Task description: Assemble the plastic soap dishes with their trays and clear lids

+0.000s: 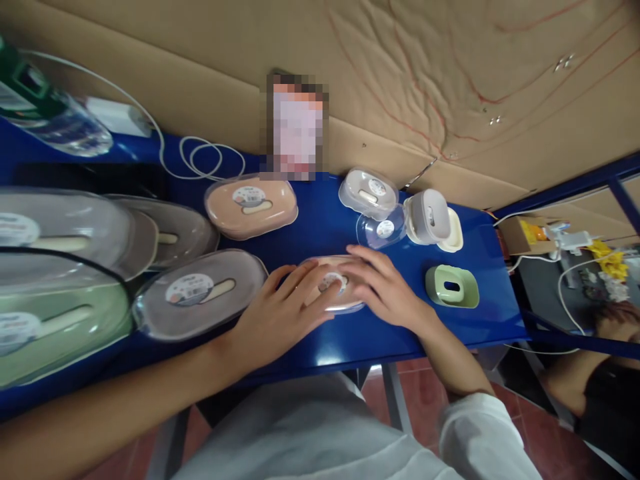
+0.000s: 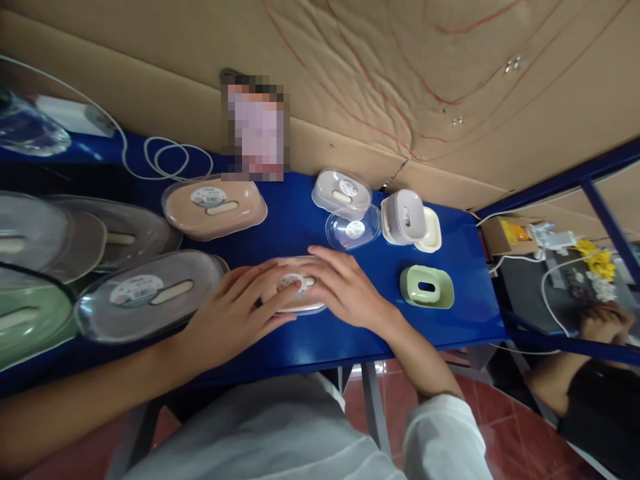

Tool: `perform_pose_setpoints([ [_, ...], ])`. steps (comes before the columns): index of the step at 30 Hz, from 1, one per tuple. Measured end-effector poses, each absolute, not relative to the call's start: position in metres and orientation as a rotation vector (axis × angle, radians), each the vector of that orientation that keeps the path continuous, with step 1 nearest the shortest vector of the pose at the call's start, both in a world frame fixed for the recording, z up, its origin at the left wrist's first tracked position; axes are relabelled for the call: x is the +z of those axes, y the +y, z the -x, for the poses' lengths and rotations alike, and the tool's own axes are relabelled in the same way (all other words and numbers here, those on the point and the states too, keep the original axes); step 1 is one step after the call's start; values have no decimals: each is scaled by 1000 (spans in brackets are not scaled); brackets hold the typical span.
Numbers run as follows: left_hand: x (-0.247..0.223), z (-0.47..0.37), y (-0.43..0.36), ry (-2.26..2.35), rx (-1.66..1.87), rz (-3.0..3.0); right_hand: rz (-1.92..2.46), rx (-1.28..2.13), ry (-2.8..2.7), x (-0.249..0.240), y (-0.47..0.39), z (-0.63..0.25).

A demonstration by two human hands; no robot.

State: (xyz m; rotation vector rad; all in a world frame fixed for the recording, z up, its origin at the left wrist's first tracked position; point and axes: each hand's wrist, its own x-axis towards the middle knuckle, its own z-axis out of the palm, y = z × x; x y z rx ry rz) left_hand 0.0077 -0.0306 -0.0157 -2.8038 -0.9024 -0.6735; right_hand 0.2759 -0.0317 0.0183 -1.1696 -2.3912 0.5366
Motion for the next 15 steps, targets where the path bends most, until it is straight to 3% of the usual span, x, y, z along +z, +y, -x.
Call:
perform_pose_setpoints([
  [4, -14, -9, -32, -923, -705, 2762, 1098, 462, -2635, 15, -30, -278],
  [15, -21, -7, -36, -852, -662, 2805, 1284, 473, -2621, 21, -27, -286],
])
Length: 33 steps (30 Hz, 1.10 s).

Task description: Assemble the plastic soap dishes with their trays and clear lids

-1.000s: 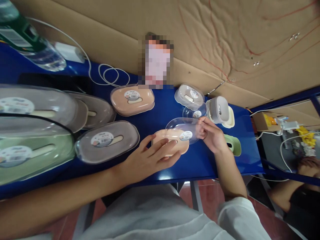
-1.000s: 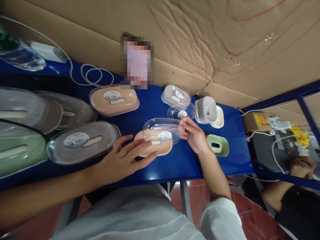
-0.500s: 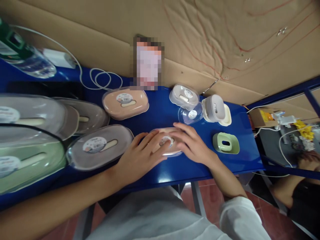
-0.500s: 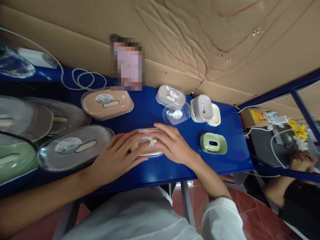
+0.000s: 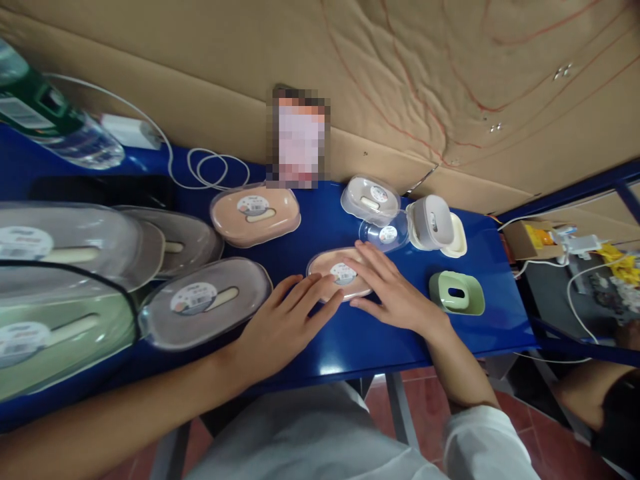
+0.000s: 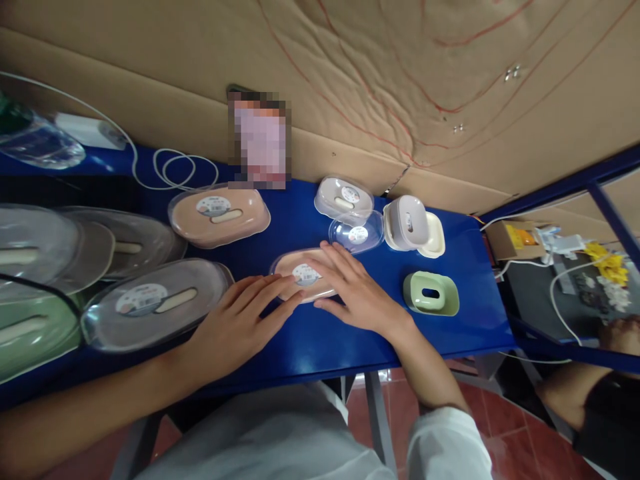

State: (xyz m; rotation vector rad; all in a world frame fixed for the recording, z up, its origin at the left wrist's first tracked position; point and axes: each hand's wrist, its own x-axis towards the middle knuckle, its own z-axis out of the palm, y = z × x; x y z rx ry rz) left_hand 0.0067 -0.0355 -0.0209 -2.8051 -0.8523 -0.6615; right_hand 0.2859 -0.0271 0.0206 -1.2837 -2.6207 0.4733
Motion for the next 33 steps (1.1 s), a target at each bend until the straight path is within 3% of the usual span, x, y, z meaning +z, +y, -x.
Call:
perform_pose_setpoints([
  [15, -15, -11, -41, -806, -776, 2769, 1306, 77, -2575, -3, -21, -272],
  [23, -9, -9, -45, -697, -852, 2773, 1252, 274, -2532, -8, -12, -276],
  [33, -12, -9, -45, -621, -847, 2778, 1390, 131, -2262, -24, -20, -261],
])
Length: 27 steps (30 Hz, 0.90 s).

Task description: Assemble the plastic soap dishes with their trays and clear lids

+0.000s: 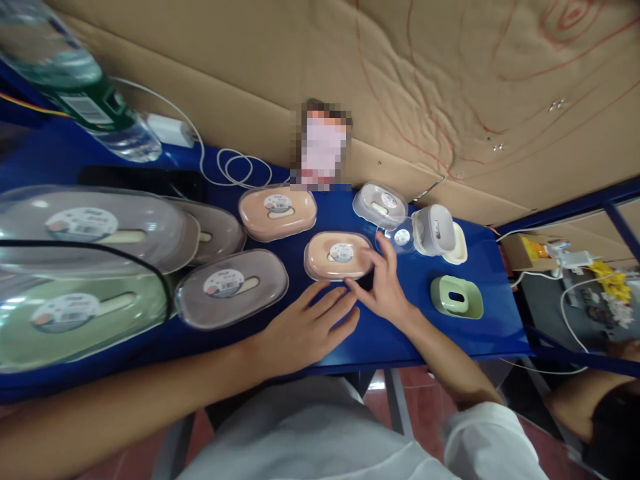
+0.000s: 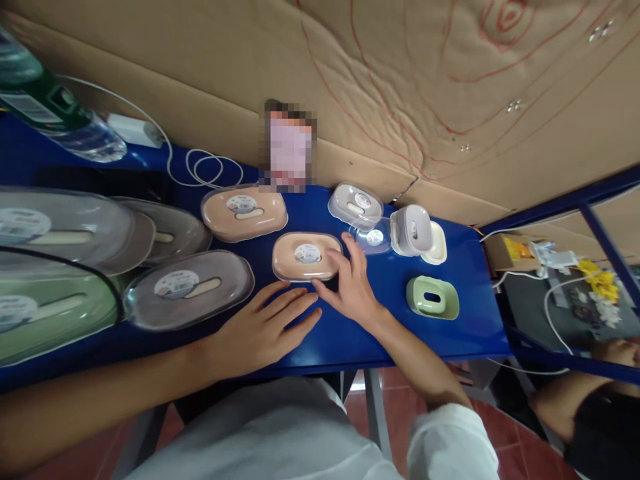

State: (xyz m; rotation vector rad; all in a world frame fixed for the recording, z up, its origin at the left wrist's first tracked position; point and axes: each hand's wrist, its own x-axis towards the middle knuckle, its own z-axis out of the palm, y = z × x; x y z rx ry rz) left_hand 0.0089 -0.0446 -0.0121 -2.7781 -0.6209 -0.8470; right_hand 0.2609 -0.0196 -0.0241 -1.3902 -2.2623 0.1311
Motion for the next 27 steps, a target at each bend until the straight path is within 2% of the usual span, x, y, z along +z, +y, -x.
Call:
perform_pose_setpoints([
  [3, -14, -10, -43, -707, -796, 2747, 1367, 54, -2196, -25, -20, -258],
  [8, -16, -12, -37, -944, -680, 2680, 1342, 159, -2341, -12, -16, -269],
  [13, -13, -11, -34, -1072, -558, 2620, 1618, -164, -2182, 3, -8, -301],
  [15, -13, -11, -36, -1069, -563, 2644, 1731, -196, -2153, 5, -4, -313],
  [21, -18, -13, -44, -929, -663, 2732, 1774, -125, -2290, 4, -8, -308],
  [27, -21, -13, -43, -858, -728, 2799, 1636, 84, -2444, 7, -16, -292],
])
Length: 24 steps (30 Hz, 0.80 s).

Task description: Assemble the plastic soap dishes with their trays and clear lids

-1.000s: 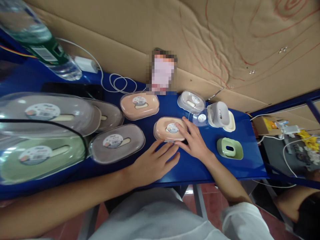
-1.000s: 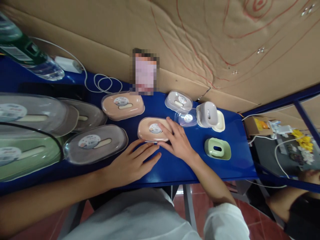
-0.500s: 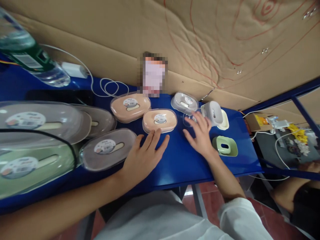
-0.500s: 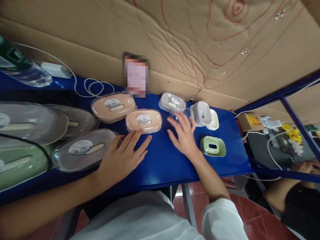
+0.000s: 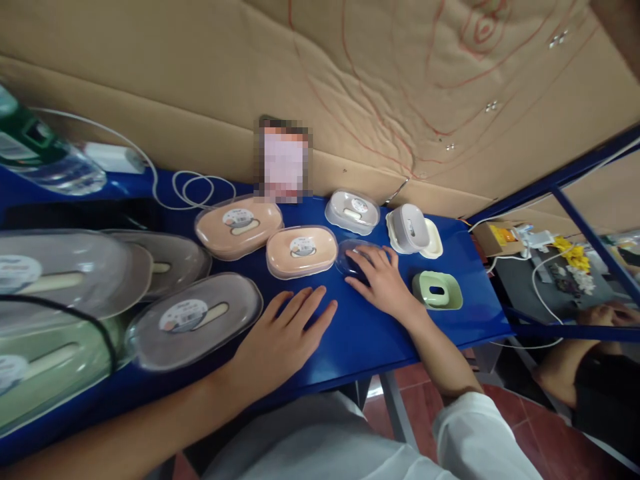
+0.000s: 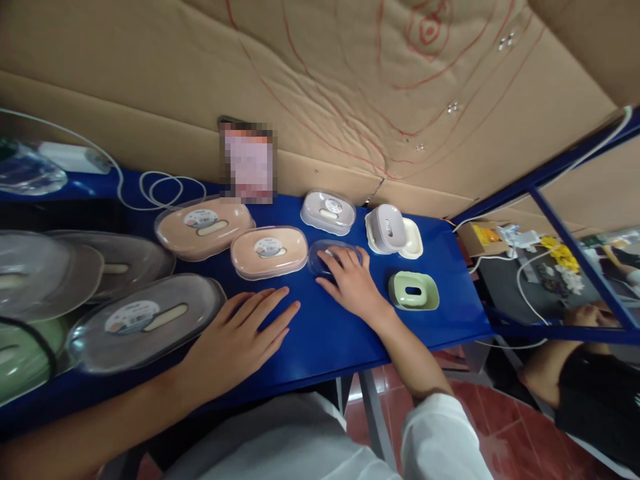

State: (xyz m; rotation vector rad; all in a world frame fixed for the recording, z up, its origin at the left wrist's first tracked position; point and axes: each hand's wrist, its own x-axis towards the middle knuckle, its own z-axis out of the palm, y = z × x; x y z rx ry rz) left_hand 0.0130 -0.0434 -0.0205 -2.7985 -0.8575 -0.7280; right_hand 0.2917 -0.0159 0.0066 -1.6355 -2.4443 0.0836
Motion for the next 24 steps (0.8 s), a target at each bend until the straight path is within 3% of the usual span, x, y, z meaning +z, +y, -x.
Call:
perform_pose_setpoints([
  [4, -27, -14, -44, -747, -702, 2904, 1488, 177, -2349, 22, -3, -329],
  [8, -30, -15, -45, -701, -661, 2971, 1937, -265, -1901, 24, 11, -383],
  [14, -25, -17, -42, -697, -674, 2961, 2222, -134, -1742, 10, 23, -403],
  [19, -14, -17, -38, -727, -796, 2905, 1903, -239, -1847, 32, 3, -375],
  [24, -9, -13, -41, -713, -1018, 2776, 1493, 46, -2159, 31, -73, -319],
])
